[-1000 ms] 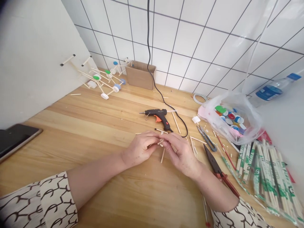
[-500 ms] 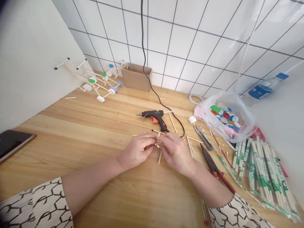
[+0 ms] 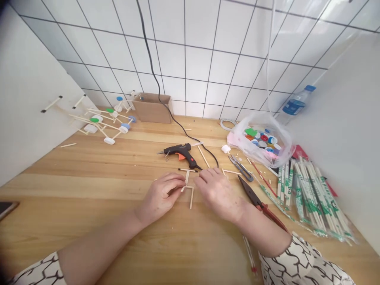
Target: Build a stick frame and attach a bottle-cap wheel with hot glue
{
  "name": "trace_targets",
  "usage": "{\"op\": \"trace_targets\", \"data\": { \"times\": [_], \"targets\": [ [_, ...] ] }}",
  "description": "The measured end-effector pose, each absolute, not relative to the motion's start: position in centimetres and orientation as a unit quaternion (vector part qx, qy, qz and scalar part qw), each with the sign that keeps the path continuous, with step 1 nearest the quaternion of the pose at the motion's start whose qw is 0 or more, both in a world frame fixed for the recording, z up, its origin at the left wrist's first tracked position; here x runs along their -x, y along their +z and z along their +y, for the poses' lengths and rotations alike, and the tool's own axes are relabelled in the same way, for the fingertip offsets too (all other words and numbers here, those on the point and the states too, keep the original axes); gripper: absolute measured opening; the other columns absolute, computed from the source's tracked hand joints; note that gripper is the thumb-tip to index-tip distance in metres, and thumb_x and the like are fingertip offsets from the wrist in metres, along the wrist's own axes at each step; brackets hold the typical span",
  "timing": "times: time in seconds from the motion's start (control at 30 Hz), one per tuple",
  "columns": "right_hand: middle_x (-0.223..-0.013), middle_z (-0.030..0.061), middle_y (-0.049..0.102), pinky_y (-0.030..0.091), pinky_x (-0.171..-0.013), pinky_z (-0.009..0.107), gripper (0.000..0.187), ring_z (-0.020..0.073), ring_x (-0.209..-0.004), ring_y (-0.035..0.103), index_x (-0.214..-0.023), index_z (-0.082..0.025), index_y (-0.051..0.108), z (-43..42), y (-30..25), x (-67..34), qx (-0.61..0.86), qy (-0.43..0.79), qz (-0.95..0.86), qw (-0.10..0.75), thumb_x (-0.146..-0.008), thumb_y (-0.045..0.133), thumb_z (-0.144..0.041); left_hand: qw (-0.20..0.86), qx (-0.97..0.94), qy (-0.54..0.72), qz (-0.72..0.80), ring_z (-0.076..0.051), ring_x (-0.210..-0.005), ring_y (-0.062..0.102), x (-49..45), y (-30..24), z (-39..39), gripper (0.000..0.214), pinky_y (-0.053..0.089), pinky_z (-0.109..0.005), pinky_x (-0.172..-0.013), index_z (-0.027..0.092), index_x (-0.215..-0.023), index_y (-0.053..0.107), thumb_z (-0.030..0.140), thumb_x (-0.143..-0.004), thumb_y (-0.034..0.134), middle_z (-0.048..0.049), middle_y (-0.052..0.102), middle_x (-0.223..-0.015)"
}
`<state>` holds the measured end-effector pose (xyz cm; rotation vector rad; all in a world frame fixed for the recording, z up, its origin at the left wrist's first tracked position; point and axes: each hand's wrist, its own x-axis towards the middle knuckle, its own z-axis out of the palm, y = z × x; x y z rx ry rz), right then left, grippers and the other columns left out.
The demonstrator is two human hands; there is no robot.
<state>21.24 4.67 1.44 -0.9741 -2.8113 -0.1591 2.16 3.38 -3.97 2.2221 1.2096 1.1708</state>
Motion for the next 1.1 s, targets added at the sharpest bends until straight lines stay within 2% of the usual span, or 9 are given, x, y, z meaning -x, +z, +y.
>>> {"op": "trace_targets", "data": {
  "times": [0.13,0.3,0.4,0.53,0.6,0.7,0.87,1.0,1.1],
  "targets": [
    [-0.081,0.0072,0.057,0.036,-0.067,0.032,0.015,0.0197,-0.073,0.048,-0.078,-0.015,0.056,3.0,1.4,-21.6,0.3,-0.047,-0.952,-0.023,-0.079,0.049,-0.003,0.165,-0.788,0.417,0.421,-0.019,-0.083,0.062,-2.0,-4.1,3.2,0.015,0.052,-0.033,-0.076,0.017,-0.08,0.066,0.008,-0.078,0.054,-0.0073,0.069,-0.087],
    [-0.077,0.0071,0.057,0.037,-0.067,0.032,0.017,0.0194,-0.071,0.048,-0.073,-0.015,0.057,1.5,1.9,-22.2,0.336,-0.002,-0.94,-0.06,-0.073,0.05,0.001,0.169,-0.788,0.425,0.413,-0.018,-0.083,0.062,-1.9,-4.2,3.2,0.015,0.052,-0.032,-0.075,0.018,-0.082,0.066,0.009,-0.079,0.054,-0.0068,0.069,-0.088],
    [-0.08,0.0072,0.058,0.038,-0.071,0.033,0.014,0.0201,-0.076,0.05,-0.077,-0.015,0.057,1.4,2.0,-22.7,0.358,0.032,-0.933,-0.026,-0.072,0.052,-0.003,0.171,-0.784,0.424,0.42,-0.018,-0.084,0.063,-1.8,-4.2,3.1,0.013,0.053,-0.032,-0.076,0.018,-0.083,0.066,0.011,-0.079,0.055,-0.0071,0.069,-0.089],
    [-0.086,0.0065,0.06,0.04,-0.075,0.032,0.013,0.0186,-0.081,0.054,-0.092,-0.015,0.058,2.2,1.2,-22.3,0.384,0.113,-0.911,0.1,-0.081,0.053,-0.014,0.151,-0.781,0.437,0.42,-0.018,-0.084,0.063,-1.8,-3.8,3.0,0.011,0.052,-0.032,-0.077,0.018,-0.083,0.065,0.012,-0.079,0.056,-0.0065,0.068,-0.089],
    [-0.086,0.0049,0.061,0.042,-0.073,0.029,0.018,0.0166,-0.08,0.055,-0.1,-0.017,0.056,2.8,0.7,-21.7,0.404,0.167,-0.883,0.169,-0.083,0.054,-0.02,0.132,-0.783,0.447,0.412,-0.018,-0.084,0.063,-1.9,-3.4,2.9,0.011,0.053,-0.032,-0.076,0.018,-0.081,0.064,0.013,-0.08,0.055,-0.0061,0.068,-0.088],
    [-0.082,0.002,0.061,0.043,-0.066,0.025,0.021,0.0132,-0.071,0.055,-0.102,-0.018,0.055,3.2,0.3,-20.5,0.426,0.232,-0.842,0.237,-0.082,0.057,-0.025,0.093,-0.8,0.449,0.388,-0.018,-0.082,0.063,-2.1,-2.9,2.6,0.011,0.053,-0.032,-0.074,0.018,-0.082,0.062,0.011,-0.08,0.054,-0.0065,0.067,-0.087],
    [-0.078,0.0018,0.06,0.043,-0.062,0.023,0.012,0.0126,-0.069,0.054,-0.09,-0.016,0.057,2.3,1.2,-19.1,0.413,0.244,-0.836,0.265,-0.079,0.059,-0.019,0.047,-0.84,0.409,0.352,-0.019,-0.081,0.062,-2.5,-2.2,1.9,0.017,0.053,-0.031,-0.072,0.018,-0.081,0.062,0.009,-0.08,0.048,-0.0068,0.067,-0.084],
    [-0.074,0.0008,0.06,0.043,-0.06,0.023,0.018,0.0121,-0.065,0.055,-0.095,-0.016,0.055,1.4,2.2,-19.3,0.444,0.241,-0.819,0.271,-0.078,0.056,-0.011,0.079,-0.838,0.369,0.393,-0.018,-0.081,0.061,-2.1,-1.0,1.8,0.014,0.051,-0.032,-0.074,0.018,-0.078,0.061,0.011,-0.08,0.05,-0.0052,0.067,-0.083],
    [-0.072,0.0017,0.06,0.043,-0.06,0.023,0.011,0.0121,-0.063,0.055,-0.085,-0.016,0.058,1.3,2.5,-20.3,0.469,0.214,-0.82,0.248,-0.077,0.055,-0.009,0.121,-0.838,0.298,0.44,-0.017,-0.076,0.061,-1.4,0.4,1.4,0.012,0.049,-0.03,-0.07,0.02,-0.071,0.058,0.013,-0.078,0.052,-0.001,0.067,-0.075]
  ]
}}
